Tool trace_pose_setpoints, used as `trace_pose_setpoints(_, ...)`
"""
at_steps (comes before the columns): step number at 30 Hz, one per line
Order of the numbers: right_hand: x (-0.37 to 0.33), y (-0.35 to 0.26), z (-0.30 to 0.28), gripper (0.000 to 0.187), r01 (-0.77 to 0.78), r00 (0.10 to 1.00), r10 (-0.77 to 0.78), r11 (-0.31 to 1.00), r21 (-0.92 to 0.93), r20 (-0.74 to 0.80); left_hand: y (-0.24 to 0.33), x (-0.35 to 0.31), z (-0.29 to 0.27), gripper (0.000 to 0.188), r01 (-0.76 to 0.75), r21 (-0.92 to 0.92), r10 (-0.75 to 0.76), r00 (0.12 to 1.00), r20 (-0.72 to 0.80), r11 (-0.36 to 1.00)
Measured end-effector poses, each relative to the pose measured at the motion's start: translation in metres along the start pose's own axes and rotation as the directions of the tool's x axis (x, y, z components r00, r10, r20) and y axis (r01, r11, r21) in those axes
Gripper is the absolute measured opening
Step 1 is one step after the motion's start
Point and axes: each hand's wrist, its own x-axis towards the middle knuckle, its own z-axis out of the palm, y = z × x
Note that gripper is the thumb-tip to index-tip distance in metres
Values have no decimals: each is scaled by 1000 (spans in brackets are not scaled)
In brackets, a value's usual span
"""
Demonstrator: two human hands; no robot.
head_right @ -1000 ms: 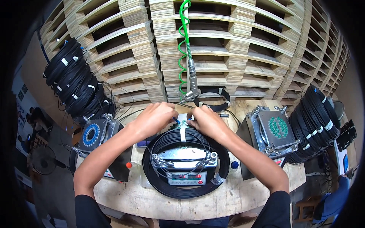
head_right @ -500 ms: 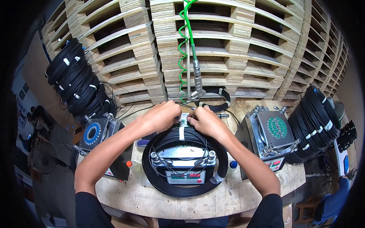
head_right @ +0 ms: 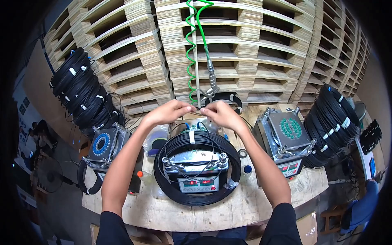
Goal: The recorder is winding and securing industrial cables using a specialized automatic winding and binding machine.
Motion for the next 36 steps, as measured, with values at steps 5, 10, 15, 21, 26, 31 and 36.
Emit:
trace_pose_setpoints(5,32,13,2,37,-143,989,118,920,-364,-90,-35,0,13,55,298,185,-336,912,235,937)
trace_pose_setpoints(10,83,44,8,80,-353,863,494,738,-575,104,-19,8,33,53,262,151,-287,943,172,953)
trace_pose_setpoints(15,88,41,3,61,-506,816,572,776,-377,84,-13,15,38,56,415,339,-481,866,137,844)
trace_pose_setpoints(21,65,82,-2,31,-622,778,628,763,176,23,-8,18,39,54,439,330,-502,854,136,836)
trace_pose_setpoints(26,36,121,-6,16,-465,789,598,733,497,-143,-10,34,48,53,381,408,-481,859,174,830)
trace_pose_setpoints(31,4,79,-3,45,-264,907,420,588,765,-10,-42,23,22,44,364,151,-394,863,315,919)
trace_pose_setpoints(36,4,113,-9,40,-146,980,200,652,744,17,-41,31,19,44,283,69,-288,886,363,957)
